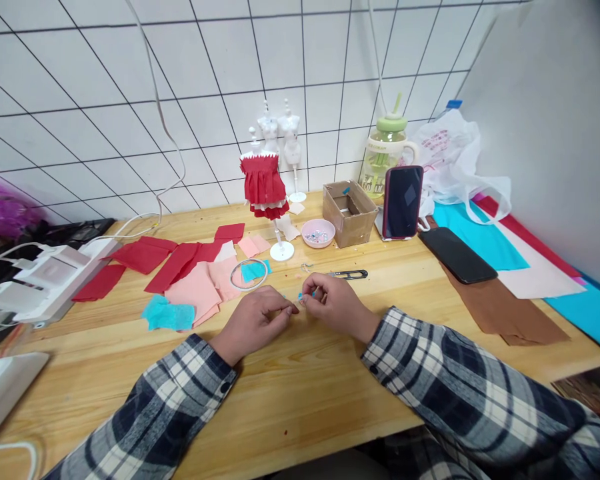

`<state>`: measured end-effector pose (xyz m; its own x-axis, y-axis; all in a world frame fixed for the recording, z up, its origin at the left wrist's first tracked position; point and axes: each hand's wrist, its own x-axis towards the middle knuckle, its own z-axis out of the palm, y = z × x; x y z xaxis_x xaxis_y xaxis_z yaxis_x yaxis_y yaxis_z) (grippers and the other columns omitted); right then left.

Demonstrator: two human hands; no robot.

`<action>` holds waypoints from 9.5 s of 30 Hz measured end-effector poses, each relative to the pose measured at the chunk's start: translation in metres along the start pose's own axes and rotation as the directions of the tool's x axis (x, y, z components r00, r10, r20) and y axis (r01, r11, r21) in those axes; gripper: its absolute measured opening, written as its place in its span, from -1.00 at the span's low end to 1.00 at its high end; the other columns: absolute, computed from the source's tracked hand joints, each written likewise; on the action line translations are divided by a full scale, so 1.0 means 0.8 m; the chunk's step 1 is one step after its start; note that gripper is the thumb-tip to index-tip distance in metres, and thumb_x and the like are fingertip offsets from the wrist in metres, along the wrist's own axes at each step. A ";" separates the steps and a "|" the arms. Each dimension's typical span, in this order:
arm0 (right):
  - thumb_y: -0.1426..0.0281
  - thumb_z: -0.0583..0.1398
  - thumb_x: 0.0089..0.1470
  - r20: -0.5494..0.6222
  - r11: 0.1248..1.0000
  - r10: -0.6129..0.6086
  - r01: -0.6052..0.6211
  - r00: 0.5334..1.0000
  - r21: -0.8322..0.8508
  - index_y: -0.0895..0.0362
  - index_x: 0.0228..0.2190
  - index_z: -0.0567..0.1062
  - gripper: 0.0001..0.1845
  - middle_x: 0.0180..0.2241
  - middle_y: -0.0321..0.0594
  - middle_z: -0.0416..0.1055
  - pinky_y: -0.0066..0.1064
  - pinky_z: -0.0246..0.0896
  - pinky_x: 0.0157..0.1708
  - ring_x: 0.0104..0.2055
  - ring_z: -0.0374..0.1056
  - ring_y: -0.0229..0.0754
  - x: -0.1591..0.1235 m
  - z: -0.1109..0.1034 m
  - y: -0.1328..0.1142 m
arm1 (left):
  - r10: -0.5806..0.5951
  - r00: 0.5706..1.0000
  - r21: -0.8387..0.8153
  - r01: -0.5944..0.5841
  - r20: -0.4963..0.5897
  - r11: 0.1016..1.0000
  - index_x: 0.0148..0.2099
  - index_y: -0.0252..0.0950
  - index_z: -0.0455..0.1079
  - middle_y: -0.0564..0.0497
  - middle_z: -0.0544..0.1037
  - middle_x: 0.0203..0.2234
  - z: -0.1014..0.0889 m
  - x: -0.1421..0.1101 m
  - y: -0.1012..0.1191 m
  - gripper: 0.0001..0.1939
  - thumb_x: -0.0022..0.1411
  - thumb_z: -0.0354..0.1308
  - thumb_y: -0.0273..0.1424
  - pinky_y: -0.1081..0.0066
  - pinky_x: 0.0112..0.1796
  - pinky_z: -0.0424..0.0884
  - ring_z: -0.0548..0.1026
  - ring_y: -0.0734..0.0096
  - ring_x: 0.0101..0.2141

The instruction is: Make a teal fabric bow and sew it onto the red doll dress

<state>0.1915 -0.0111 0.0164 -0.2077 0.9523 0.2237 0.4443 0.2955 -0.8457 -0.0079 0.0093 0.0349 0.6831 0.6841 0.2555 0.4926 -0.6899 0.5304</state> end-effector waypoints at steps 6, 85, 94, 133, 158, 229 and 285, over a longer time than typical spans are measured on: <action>0.40 0.16 0.04 -0.327 0.950 -0.140 0.034 0.935 -0.309 0.12 -0.40 0.44 -0.94 -0.47 -0.28 0.42 -0.43 0.13 -0.42 -0.47 0.28 -0.26 0.020 -0.043 0.017 | 0.051 0.999 0.010 -0.051 -0.016 0.999 -0.29 -0.26 0.56 0.00 0.60 -0.49 0.001 -0.001 -0.001 -0.78 0.23 0.06 -0.47 0.42 -0.33 0.36 0.49 0.38 -0.39; 0.50 0.19 0.02 0.135 0.987 -0.118 0.131 0.984 -0.091 0.15 -0.44 0.42 -0.97 -0.49 -0.35 0.34 -0.49 0.05 -0.42 -0.44 0.21 -0.32 0.010 0.004 -0.004 | 0.014 1.000 0.166 -0.015 0.007 0.986 -0.39 -0.28 0.44 0.01 0.50 -0.51 0.001 0.003 -0.012 -0.79 0.25 0.02 -0.44 0.35 -0.30 0.29 0.40 0.36 -0.39; 0.46 0.17 0.09 -0.082 0.981 -0.126 0.112 0.989 -0.158 0.13 -0.38 0.44 -0.97 -0.33 -0.23 0.48 -0.34 0.19 -0.18 -0.24 0.34 -0.18 0.018 -0.014 0.003 | -0.073 0.996 0.111 0.079 -0.058 0.991 -0.33 -0.26 0.51 0.02 0.58 -0.45 -0.002 0.005 -0.015 -0.79 0.22 0.04 -0.46 0.35 -0.26 0.33 0.46 0.37 -0.37; 0.49 0.02 0.25 0.176 0.633 -0.592 0.589 0.787 -0.503 0.04 0.11 0.31 -0.59 -0.31 -0.22 0.48 -0.31 0.16 -0.25 -0.29 0.28 -0.17 0.003 -0.023 -0.006 | -0.266 0.892 -0.727 0.452 0.366 0.517 -0.27 -0.35 0.45 -0.18 0.56 -0.44 0.007 0.004 -0.023 -0.22 0.34 -0.47 0.06 0.42 -0.60 0.17 0.37 0.42 -0.55; 0.46 0.18 0.11 0.082 0.895 -0.393 0.402 0.916 -0.193 0.12 -0.33 0.42 -0.97 -0.25 -0.19 0.48 -0.25 0.16 -0.08 -0.17 0.31 -0.13 0.009 -0.012 -0.006 | -0.418 0.877 -0.615 0.468 0.236 0.635 -0.37 -0.32 0.40 0.09 0.39 -0.54 0.005 0.010 -0.003 -0.68 0.11 0.21 -0.13 0.48 -0.45 0.27 0.32 0.52 -0.53; 0.48 0.18 0.05 0.050 0.952 -0.233 0.238 0.971 -0.191 0.12 -0.37 0.39 -0.95 -0.41 -0.29 0.41 -0.41 0.17 -0.33 -0.37 0.31 -0.25 0.009 -0.006 -0.003 | -0.435 0.866 -0.619 0.487 0.247 0.616 -0.30 -0.32 0.44 0.06 0.43 -0.48 0.008 0.006 -0.010 -0.68 0.11 0.22 -0.13 0.46 -0.39 0.29 0.35 0.46 -0.45; 0.32 0.22 -0.01 0.085 0.976 0.099 -0.113 0.992 0.187 0.17 -0.44 0.46 -0.85 -0.57 -0.37 0.30 -0.51 0.02 -0.54 -0.55 0.11 -0.36 0.014 -0.003 -0.001 | -0.210 0.974 -0.270 0.179 -0.088 0.946 -0.33 -0.26 0.47 0.00 0.53 -0.34 0.006 0.010 -0.005 -0.76 0.23 0.16 -0.19 0.34 -0.17 0.36 0.46 0.33 -0.27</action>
<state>0.1908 -0.0003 0.0205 -0.2359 0.9669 0.0974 0.2939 0.1665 -0.9412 -0.0022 0.0165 0.0309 0.5144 0.8317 0.2090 0.4427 -0.4663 0.7659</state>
